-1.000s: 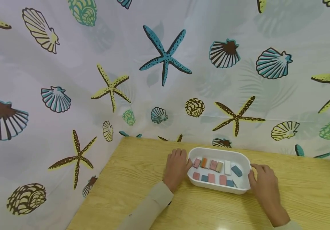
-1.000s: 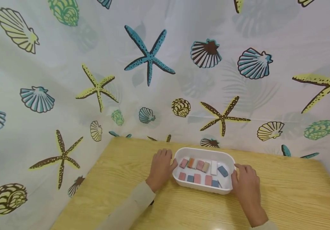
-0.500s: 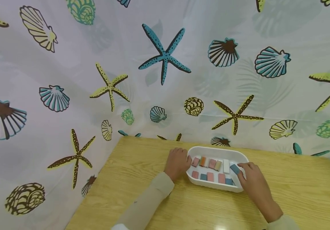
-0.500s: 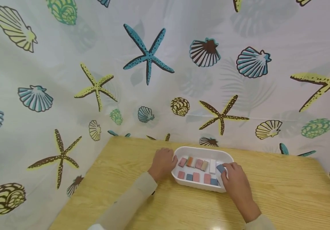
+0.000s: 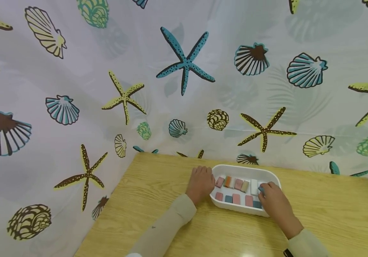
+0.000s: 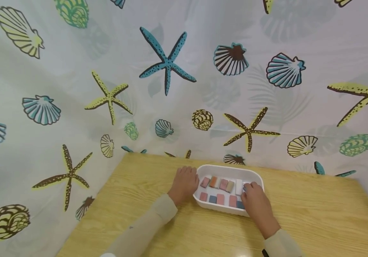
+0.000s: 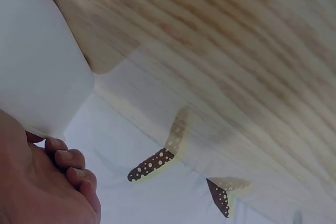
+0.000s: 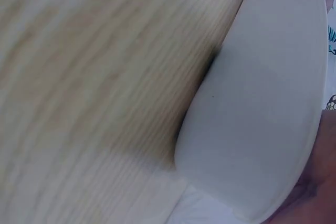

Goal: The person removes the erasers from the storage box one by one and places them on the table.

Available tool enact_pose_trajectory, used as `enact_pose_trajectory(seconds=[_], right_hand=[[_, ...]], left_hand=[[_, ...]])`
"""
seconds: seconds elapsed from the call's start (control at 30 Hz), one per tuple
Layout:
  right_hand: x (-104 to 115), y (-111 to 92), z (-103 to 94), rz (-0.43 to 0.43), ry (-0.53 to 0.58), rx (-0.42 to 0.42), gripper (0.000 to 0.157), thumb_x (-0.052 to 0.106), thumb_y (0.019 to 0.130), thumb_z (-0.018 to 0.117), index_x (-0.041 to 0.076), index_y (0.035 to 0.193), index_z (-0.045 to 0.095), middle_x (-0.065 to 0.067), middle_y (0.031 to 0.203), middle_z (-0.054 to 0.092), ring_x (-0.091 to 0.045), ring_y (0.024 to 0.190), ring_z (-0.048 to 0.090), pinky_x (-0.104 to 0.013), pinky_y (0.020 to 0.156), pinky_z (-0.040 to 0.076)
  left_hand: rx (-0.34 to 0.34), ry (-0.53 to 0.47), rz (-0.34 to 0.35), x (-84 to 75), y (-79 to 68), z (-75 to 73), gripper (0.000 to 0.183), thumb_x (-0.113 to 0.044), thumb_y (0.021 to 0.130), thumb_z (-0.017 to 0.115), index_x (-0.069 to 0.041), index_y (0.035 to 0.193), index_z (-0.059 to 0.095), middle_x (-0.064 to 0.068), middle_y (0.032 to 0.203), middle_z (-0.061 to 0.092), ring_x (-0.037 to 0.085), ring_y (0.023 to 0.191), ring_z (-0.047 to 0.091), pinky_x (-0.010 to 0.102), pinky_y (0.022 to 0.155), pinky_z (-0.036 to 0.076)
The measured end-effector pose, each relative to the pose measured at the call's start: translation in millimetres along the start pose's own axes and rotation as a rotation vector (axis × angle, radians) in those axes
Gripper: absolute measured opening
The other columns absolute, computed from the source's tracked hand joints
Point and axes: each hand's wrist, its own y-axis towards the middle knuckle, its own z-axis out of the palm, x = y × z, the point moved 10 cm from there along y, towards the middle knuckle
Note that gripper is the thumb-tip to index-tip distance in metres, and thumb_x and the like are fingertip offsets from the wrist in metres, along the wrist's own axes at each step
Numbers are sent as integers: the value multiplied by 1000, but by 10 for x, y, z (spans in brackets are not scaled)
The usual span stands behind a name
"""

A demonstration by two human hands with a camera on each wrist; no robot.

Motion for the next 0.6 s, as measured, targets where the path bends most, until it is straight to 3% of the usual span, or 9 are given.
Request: enact_pose_trajectory(seconds=[0.37,0.6], right_hand=[[-173,56,255,191,-58,206,12,2,81,62,-9,81,58,-13,71,50,-24,65,50,-42,57,45],[-76,164,250,215,-180,228,11,-3,85,53,-8,77,60,-21,69,57,-36,65,59,-48,56,48]], left_hand=[[-22,-53,-10,-37,-59,11,23,-30,94,40,-12,87,52,0,79,49,17,78,43,33,71,32],[-22,-43,-23,-2,2,-41,23,-31,95,39,-13,87,51,0,79,47,17,75,40,33,69,30]])
